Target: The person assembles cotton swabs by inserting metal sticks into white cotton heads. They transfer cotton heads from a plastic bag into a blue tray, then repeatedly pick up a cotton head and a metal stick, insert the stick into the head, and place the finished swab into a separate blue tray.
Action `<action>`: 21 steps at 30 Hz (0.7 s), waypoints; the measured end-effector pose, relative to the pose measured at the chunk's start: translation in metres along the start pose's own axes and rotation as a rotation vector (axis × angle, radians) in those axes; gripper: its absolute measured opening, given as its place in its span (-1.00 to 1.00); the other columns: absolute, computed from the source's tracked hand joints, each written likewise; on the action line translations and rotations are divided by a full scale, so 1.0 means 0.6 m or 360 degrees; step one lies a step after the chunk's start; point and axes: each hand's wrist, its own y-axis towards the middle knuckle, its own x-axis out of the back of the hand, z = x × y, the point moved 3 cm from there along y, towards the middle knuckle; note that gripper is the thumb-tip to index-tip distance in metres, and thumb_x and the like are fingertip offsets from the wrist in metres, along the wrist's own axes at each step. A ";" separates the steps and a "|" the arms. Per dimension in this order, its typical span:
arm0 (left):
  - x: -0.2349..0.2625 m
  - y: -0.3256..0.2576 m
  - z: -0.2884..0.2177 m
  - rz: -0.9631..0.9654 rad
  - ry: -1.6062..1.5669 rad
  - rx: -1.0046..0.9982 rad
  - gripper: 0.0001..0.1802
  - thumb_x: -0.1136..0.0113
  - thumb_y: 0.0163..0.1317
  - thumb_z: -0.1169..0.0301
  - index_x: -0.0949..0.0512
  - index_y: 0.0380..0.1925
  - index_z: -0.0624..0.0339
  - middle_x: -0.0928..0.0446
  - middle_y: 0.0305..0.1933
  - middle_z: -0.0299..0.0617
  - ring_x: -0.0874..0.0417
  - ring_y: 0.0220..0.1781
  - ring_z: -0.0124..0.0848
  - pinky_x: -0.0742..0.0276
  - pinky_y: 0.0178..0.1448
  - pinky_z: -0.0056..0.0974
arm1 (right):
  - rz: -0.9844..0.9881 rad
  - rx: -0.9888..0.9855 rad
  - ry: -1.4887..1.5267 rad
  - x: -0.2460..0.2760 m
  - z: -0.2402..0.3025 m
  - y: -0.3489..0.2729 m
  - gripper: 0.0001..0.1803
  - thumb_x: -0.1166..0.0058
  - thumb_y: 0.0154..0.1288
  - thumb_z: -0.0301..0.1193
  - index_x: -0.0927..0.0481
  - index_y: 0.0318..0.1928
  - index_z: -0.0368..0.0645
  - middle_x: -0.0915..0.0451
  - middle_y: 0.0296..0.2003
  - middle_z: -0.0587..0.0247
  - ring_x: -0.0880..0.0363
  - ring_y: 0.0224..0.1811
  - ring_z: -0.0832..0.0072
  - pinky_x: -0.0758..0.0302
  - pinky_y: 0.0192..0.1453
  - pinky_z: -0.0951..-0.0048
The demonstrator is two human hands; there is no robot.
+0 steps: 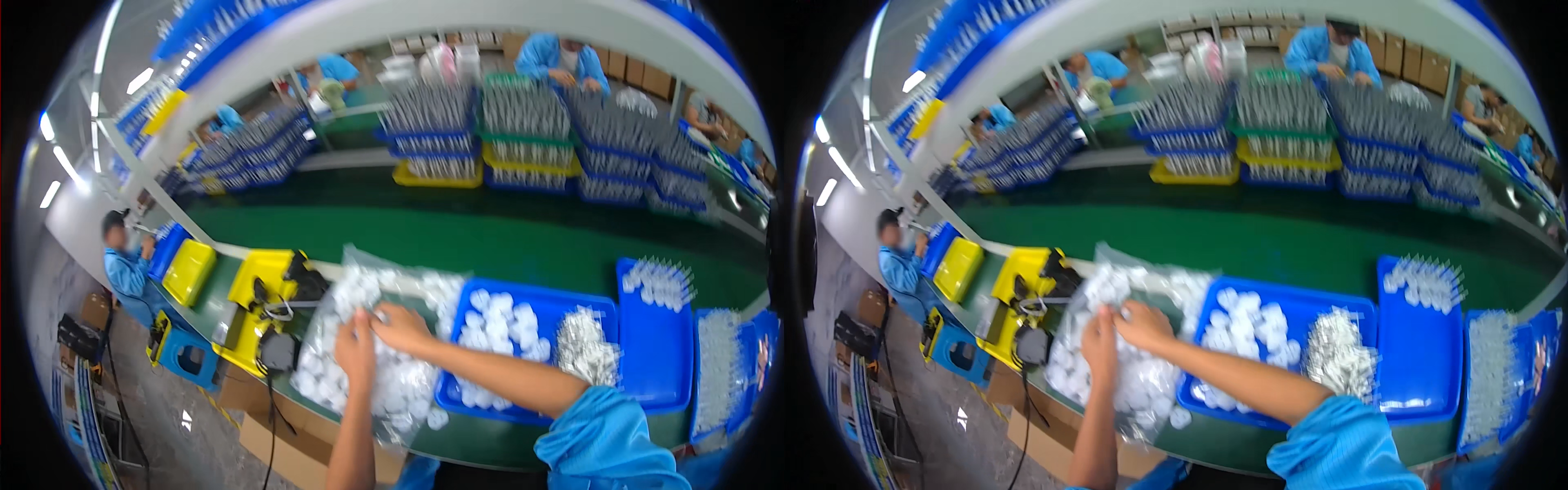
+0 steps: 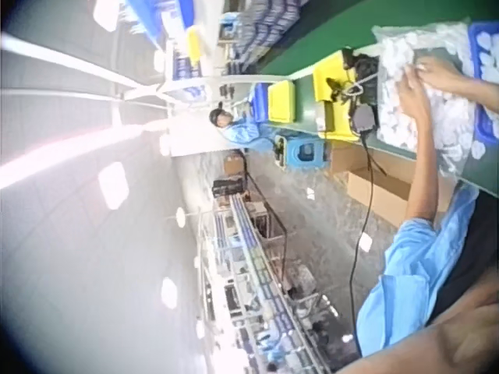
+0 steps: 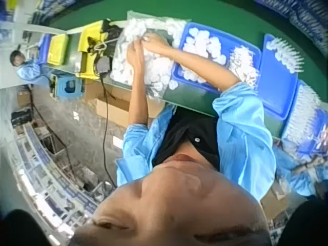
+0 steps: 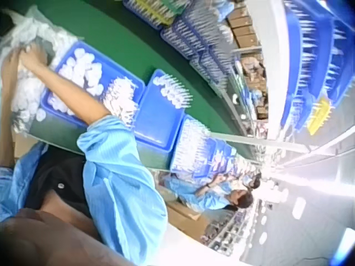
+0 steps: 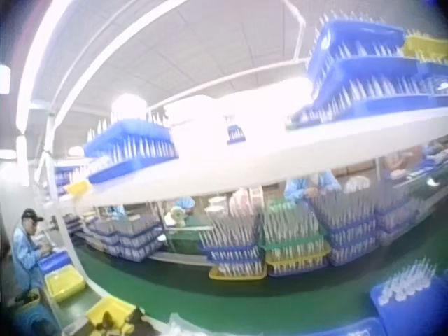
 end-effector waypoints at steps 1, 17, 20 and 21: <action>-0.027 0.001 -0.026 0.0032 -0.0097 0.0059 -0.46 -0.09 0.43 -0.10 -0.77 -0.12 0.15 -0.72 -0.11 0.02 -0.70 0.02 -0.14 -0.51 0.15 -0.14 | -0.0118 -0.0045 0.0045 0.023 -0.017 -0.001 -0.38 -0.03 0.31 0.16 -0.66 0.13 -0.02 -0.67 0.08 -0.06 -0.61 0.16 -0.04 -0.51 0.24 0.09; -0.031 -0.048 -0.229 -0.0068 -0.1366 0.0060 -0.45 0.22 0.58 0.02 -0.55 -0.08 0.31 -0.57 -0.18 -0.12 -0.63 -0.15 -0.35 -0.59 -0.04 -0.26 | -0.0285 0.0309 0.0460 0.170 0.075 -0.108 -0.60 -0.05 0.39 -0.08 -0.67 -0.09 -0.15 -0.69 -0.28 -0.14 -0.71 -0.25 -0.04 -0.56 -0.20 0.07; -0.072 -0.118 -0.276 0.0083 -0.1522 0.0000 -0.45 0.27 0.59 0.04 -0.56 -0.06 0.29 -0.56 -0.11 -0.11 -0.61 -0.09 -0.34 -0.56 0.02 -0.26 | -0.0434 0.0394 0.0430 0.237 0.049 -0.170 -0.68 -0.07 0.39 -0.18 -0.64 -0.11 -0.18 -0.67 -0.33 -0.13 -0.68 -0.34 -0.06 -0.53 -0.29 0.07; -0.089 -0.135 -0.285 0.0145 -0.1565 -0.0046 -0.46 0.27 0.59 0.05 -0.56 -0.06 0.29 -0.56 -0.09 -0.10 -0.61 -0.06 -0.33 -0.55 0.05 -0.26 | -0.0563 0.0495 0.0407 0.255 0.033 -0.188 -0.70 -0.08 0.39 -0.20 -0.63 -0.10 -0.18 -0.67 -0.34 -0.12 -0.67 -0.34 -0.05 -0.53 -0.29 0.07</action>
